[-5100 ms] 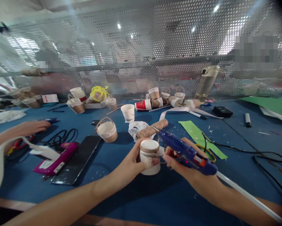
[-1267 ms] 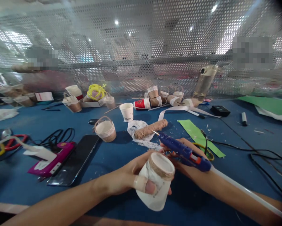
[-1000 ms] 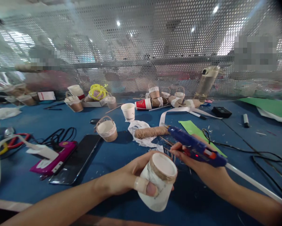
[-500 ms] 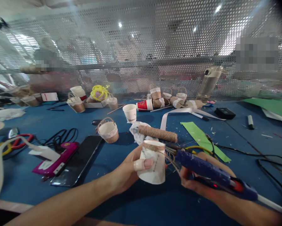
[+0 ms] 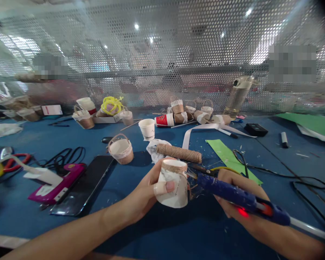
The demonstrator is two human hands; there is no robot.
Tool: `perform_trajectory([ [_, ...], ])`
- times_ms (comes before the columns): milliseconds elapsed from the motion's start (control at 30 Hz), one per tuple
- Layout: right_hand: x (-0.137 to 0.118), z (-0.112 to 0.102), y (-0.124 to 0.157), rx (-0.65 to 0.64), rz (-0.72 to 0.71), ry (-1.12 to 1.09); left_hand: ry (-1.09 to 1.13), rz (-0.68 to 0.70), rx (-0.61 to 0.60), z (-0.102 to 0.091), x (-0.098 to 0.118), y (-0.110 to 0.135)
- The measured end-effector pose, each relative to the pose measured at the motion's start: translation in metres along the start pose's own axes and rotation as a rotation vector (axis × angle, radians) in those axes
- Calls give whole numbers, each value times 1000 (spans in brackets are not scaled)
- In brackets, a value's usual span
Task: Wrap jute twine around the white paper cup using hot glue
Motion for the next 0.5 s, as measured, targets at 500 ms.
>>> perform_trajectory([
  [500, -1, 4, 8, -18, -27, 193, -238, 104, 127, -13, 7, 6],
])
Point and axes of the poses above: each hand's wrist, its own y-axis away from the middle knuckle, its own z-axis out of the palm, x = y × z, the point moved 10 cm from there along -y, towards the middle knuckle, and after that the axes turned 9 degrees about -y, right-handed, at the moved point
